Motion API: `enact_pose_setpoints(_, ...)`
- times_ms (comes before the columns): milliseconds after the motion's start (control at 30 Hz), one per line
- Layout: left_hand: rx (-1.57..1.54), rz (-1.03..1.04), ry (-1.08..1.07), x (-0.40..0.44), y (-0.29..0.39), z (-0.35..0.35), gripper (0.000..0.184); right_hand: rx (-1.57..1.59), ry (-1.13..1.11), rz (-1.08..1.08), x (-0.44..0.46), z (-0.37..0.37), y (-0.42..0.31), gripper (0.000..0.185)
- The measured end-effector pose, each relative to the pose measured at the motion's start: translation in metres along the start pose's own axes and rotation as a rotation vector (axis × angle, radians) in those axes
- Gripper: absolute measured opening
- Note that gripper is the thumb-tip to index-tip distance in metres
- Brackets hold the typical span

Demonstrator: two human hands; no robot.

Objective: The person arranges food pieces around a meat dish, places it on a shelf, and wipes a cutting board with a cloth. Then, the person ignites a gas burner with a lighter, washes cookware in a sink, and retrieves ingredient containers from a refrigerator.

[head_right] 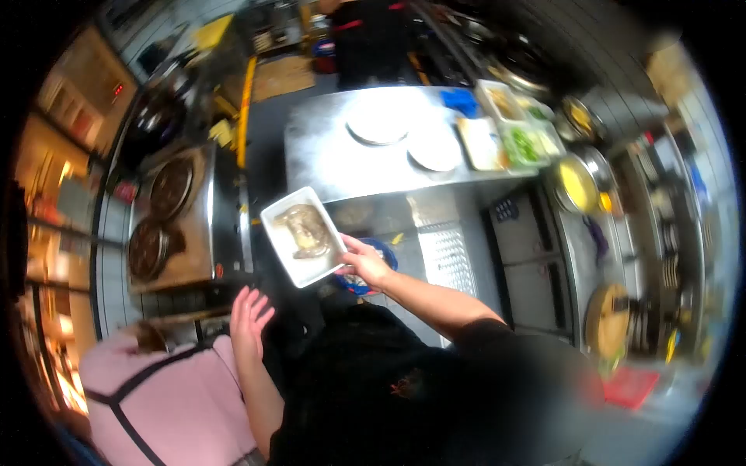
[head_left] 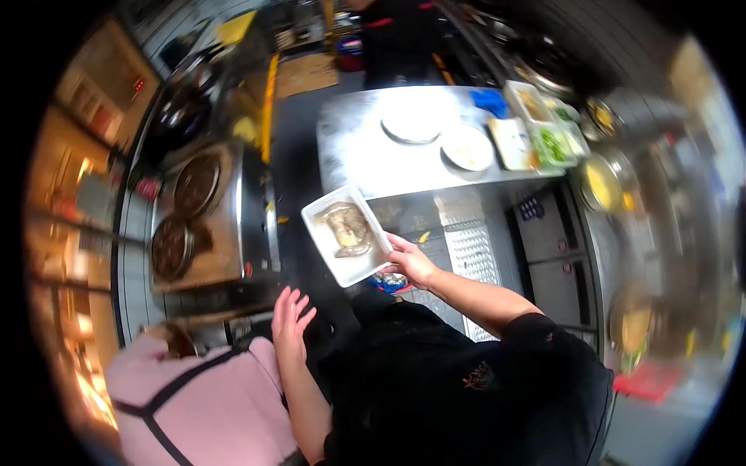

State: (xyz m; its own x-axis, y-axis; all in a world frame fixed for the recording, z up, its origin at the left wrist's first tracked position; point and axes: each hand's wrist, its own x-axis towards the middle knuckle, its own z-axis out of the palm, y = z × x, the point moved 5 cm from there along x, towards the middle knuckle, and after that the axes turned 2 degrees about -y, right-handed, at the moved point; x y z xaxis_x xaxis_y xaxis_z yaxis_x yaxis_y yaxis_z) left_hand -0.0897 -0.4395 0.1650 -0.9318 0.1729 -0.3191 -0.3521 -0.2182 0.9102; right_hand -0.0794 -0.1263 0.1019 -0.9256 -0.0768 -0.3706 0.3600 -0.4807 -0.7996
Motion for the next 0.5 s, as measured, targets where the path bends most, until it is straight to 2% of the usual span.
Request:
enact_pose_setpoints(167,-0.064,-0.014,-0.092,0.017,-0.024,0.024,0.052,0.041,0.132,-0.086,-0.041,-0.026,-0.01,0.065)
enact_pose_setpoints(233,-0.044,-0.077,-0.137,0.032,-0.049,0.037,0.054,0.112,0.175,-0.187,-0.07,-0.037,-0.013,0.065)
enact_pose_setpoints(300,-0.026,-0.182,-0.214,0.032,-0.078,0.059,0.059,0.17,0.284,-0.138,-0.119,-0.049,-0.019,0.066)
enact_pose_setpoints(500,0.145,-0.272,-0.483,0.012,-0.115,0.159,0.058,0.295,0.657,-0.29,-0.225,-0.153,-0.003,0.066)
